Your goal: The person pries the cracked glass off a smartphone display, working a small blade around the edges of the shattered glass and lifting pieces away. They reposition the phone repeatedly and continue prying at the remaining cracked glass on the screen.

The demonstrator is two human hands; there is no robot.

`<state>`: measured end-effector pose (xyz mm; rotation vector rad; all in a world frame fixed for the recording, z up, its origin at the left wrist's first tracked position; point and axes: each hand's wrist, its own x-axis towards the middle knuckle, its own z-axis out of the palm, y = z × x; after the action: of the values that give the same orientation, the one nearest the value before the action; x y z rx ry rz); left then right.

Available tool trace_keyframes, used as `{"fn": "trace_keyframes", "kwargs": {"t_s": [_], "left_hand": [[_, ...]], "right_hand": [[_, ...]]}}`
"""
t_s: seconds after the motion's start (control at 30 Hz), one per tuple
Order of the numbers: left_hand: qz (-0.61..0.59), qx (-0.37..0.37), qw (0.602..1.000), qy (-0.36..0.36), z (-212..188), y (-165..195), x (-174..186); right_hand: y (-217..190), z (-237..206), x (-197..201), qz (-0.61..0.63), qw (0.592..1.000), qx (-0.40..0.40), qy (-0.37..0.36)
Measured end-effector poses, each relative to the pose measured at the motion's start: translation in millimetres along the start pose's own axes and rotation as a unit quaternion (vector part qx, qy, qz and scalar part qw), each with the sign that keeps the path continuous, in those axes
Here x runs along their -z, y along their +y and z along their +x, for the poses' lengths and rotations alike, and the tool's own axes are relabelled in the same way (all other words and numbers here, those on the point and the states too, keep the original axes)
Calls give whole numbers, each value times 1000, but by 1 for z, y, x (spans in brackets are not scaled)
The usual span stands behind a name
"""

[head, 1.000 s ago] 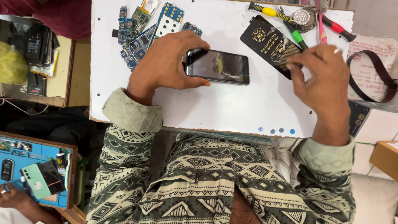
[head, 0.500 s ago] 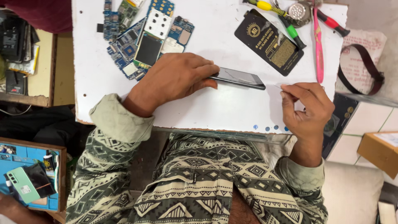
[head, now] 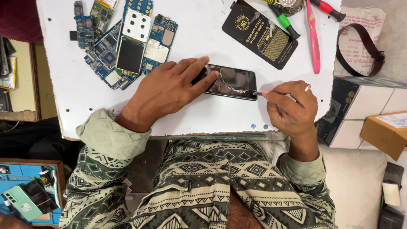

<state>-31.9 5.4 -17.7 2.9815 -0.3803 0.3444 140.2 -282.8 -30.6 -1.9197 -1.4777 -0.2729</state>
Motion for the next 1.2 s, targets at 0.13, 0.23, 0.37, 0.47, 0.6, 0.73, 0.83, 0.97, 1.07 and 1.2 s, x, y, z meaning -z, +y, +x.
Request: {"fn": "trace_keyframes", "kwargs": {"t_s": [0.13, 0.23, 0.37, 0.47, 0.6, 0.73, 0.83, 0.97, 1.07, 1.2], "left_hand": [[17, -2, 1000, 2, 2, -1, -2], [21, -4, 1000, 3, 1, 0, -2], [35, -7, 999, -6, 1, 0, -3], [37, -10, 999, 1, 1, 1, -3], [36, -10, 999, 3, 2, 1, -2], [10, -5, 1000, 8, 3, 3, -2], [10, -4, 1000, 11, 4, 3, -1], [22, -9, 1000, 10, 3, 2, -2], [27, -6, 999, 16, 3, 2, -3], [27, -6, 1000, 14, 2, 2, -3]], "right_hand": [[2, 0, 1, 1, 1000, 11, -20], [4, 1, 1, 5, 999, 30, -27], [5, 1, 1, 16, 999, 22, -40], [6, 2, 0, 25, 999, 25, -41], [7, 1, -2, 45, 998, 26, -40], [7, 2, -2, 38, 998, 34, -40], [5, 4, -1, 18, 998, 41, -34], [3, 8, 0, 3, 998, 58, -35], [2, 11, 0, -1, 997, 62, -38], [4, 11, 2, 8, 998, 53, -35]]}}
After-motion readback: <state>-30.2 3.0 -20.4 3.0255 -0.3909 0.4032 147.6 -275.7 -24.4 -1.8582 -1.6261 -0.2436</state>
